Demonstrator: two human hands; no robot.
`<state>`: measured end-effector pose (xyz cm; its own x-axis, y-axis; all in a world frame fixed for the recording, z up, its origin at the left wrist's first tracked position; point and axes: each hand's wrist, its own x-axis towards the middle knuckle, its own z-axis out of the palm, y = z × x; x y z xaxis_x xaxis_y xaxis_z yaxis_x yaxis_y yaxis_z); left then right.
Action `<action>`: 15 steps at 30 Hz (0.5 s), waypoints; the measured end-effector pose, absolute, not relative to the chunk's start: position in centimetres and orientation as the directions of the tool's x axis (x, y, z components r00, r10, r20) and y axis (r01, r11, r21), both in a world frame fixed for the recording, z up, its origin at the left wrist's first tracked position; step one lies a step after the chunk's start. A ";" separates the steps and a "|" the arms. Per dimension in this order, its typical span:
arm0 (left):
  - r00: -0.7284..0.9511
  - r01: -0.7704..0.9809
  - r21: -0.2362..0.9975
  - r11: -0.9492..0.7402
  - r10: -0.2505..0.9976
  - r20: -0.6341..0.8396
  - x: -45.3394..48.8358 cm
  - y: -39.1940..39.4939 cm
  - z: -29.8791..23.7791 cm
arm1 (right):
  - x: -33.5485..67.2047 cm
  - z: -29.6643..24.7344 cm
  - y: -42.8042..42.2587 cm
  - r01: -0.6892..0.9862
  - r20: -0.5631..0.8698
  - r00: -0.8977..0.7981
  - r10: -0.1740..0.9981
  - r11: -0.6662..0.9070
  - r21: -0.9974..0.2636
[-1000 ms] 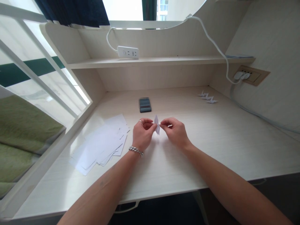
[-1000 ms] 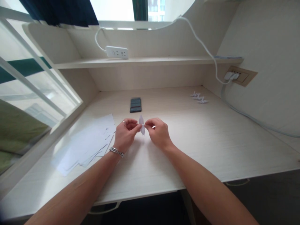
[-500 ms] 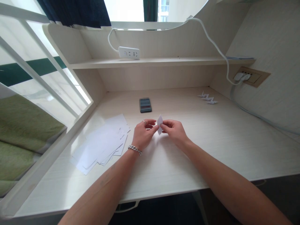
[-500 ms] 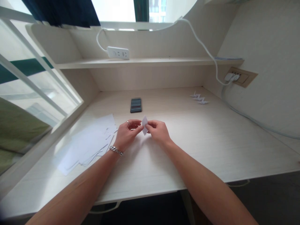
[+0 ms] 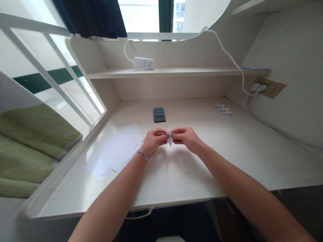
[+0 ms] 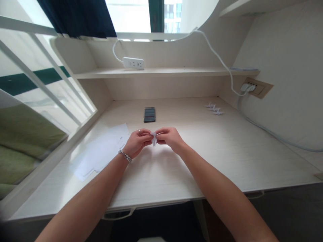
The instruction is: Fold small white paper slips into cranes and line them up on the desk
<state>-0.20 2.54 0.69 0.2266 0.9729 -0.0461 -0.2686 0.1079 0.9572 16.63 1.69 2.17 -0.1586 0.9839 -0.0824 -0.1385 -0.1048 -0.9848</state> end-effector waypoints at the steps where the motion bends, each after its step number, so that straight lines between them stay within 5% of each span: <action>1: 0.228 -0.286 0.952 0.107 0.973 -0.041 -0.3 2.6 0.7 | 16.6 2.4 1.9 -0.136 -0.107 -0.168 0.980 -0.130 -0.982; 8: 0.265 -0.283 0.956 0.078 0.964 0.000 -1.1 2.4 1.1 | 16.0 1.7 1.8 -0.264 -0.052 -0.212 0.976 -0.108 -0.958; 15: 0.247 -0.114 0.991 -0.072 0.964 0.098 -0.4 2.0 1.0 | 16.7 1.1 0.8 -0.187 0.039 -0.191 0.981 0.003 -0.982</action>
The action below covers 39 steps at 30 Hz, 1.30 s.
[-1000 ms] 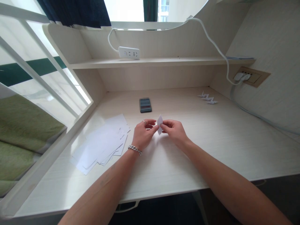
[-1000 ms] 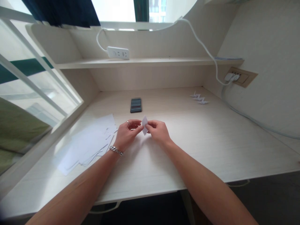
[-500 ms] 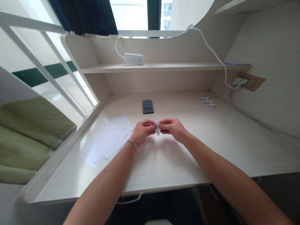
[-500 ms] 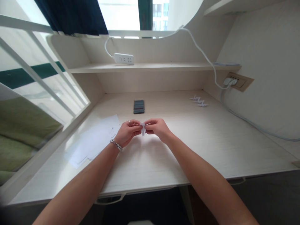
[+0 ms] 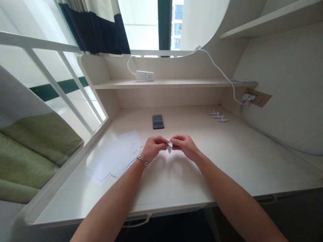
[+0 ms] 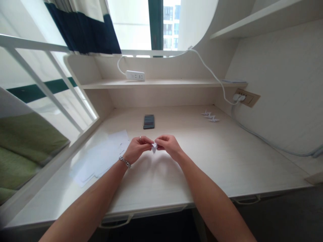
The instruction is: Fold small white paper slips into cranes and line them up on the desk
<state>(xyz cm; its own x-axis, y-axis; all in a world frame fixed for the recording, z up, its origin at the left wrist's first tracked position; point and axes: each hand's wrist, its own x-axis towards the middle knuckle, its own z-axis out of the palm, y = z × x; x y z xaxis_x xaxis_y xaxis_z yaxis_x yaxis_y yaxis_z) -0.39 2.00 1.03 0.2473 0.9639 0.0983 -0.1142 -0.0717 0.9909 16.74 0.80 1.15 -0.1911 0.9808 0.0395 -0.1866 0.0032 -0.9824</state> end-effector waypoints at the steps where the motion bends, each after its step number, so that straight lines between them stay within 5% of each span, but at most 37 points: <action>1: 0.245 -0.100 0.990 -0.095 0.962 0.118 -0.3 2.0 1.1 | 16.8 1.1 0.9 -0.161 0.062 -0.179 0.982 0.033 -0.986; 9: 0.280 -0.203 0.979 0.007 0.959 0.051 -0.5 2.1 1.1 | 16.6 0.2 1.3 0.059 0.297 -0.072 0.952 0.302 -0.952; 14: 0.264 -0.066 0.995 -0.070 0.961 0.086 -0.4 2.1 1.0 | 16.7 0.3 0.9 0.100 0.360 -0.065 0.931 0.365 -0.926; 23: 0.230 0.172 0.929 -0.329 0.930 0.287 -0.7 2.7 -0.1 | 16.9 0.1 1.4 0.115 0.254 -0.097 0.962 0.264 -0.958; 31: 0.194 0.208 0.919 -0.336 0.935 0.298 0.1 2.3 0.1 | 16.3 -0.1 1.5 0.266 0.285 -0.047 0.957 0.287 -0.920; 39: 0.088 0.067 0.974 -0.218 0.973 0.212 0.5 2.5 -0.2 | 16.0 -0.1 1.6 0.151 0.246 -0.058 0.967 0.252 -0.956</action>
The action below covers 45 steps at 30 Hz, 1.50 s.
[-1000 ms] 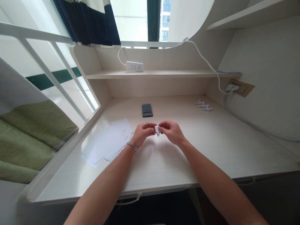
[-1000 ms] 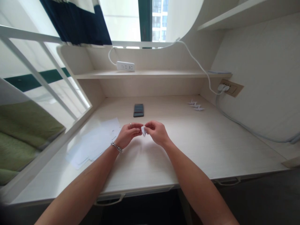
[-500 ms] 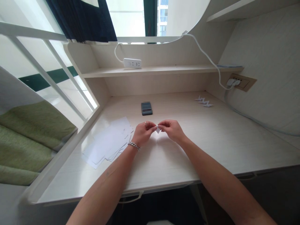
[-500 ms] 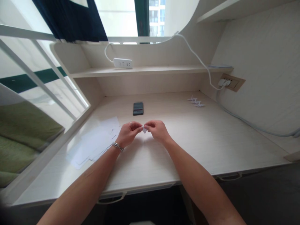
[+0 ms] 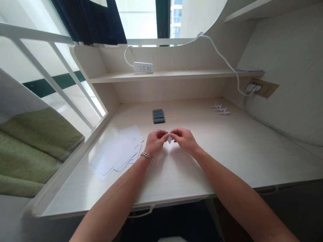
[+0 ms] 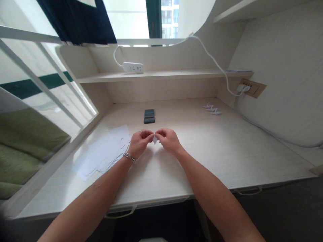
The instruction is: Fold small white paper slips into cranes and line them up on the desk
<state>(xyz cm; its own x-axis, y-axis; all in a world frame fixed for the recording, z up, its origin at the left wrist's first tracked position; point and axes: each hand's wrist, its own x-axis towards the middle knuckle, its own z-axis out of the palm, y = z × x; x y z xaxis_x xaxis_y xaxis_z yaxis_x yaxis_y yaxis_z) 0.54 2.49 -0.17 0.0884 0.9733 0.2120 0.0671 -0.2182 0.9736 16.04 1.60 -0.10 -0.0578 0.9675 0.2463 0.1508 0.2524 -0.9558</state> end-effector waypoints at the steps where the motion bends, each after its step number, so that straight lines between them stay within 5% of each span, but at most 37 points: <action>1: 0.099 0.029 0.983 -0.181 0.979 0.178 0.5 2.5 -0.2 | 16.0 -0.2 1.7 0.160 0.260 -0.043 0.965 0.264 -0.951; 6: 0.153 -0.040 0.995 -0.090 0.984 0.095 0.4 2.8 -0.8 | 15.8 -0.8 2.0 0.133 0.261 0.016 0.965 0.257 -0.957; 17: 0.200 0.280 0.928 -0.244 0.961 0.193 -0.2 3.2 -1.7 | 15.7 -0.4 1.8 0.230 0.282 -0.068 0.957 0.290 -0.929; 35: 0.246 0.215 0.949 -0.229 0.954 0.174 0.2 2.9 -1.2 | 15.7 -0.9 2.0 0.150 0.259 0.043 0.965 0.250 -0.957; 45: 0.098 0.349 0.851 -0.392 0.918 0.383 -0.8 2.7 0.4 | 15.9 -0.7 2.0 0.156 0.253 -0.062 0.965 0.260 -0.953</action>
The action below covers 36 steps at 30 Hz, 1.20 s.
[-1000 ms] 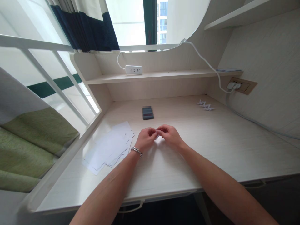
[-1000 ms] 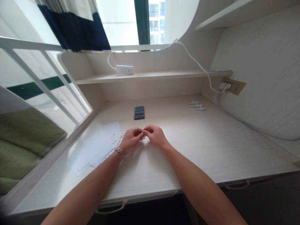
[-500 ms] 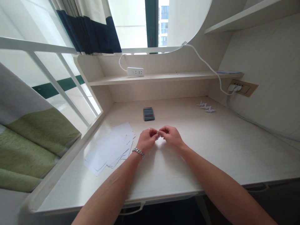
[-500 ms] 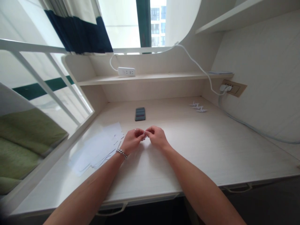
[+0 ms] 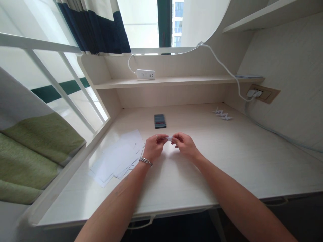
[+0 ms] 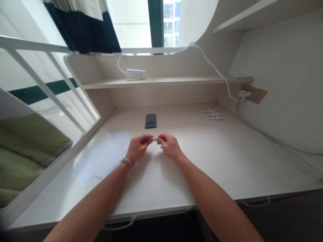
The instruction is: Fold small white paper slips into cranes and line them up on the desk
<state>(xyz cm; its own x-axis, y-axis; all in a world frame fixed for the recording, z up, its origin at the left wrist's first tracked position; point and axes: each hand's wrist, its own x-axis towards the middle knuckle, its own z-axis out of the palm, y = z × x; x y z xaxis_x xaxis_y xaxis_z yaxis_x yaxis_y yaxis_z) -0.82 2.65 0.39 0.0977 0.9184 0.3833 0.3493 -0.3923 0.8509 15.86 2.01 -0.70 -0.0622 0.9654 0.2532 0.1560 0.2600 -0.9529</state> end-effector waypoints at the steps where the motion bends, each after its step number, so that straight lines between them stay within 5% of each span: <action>1: 0.088 0.342 0.851 -0.398 0.915 0.393 -0.8 2.6 0.4 | 15.9 -0.5 1.9 0.123 0.218 -0.075 0.973 0.226 -0.966; 9: 0.127 0.256 0.861 -0.440 0.898 0.421 -1.2 2.8 0.3 | 16.1 0.8 1.0 -0.133 0.016 -0.204 0.979 -0.011 -0.991; 15: 0.089 -0.050 0.975 -0.215 0.972 0.219 -0.8 3.2 -0.3 | 15.9 0.6 0.9 -0.109 0.051 -0.184 0.982 0.031 -0.994; 36: 0.158 -0.152 0.982 -0.109 0.978 0.133 0.0 2.6 0.1 | 15.6 0.4 1.3 -0.057 0.124 -0.022 0.992 0.123 -0.991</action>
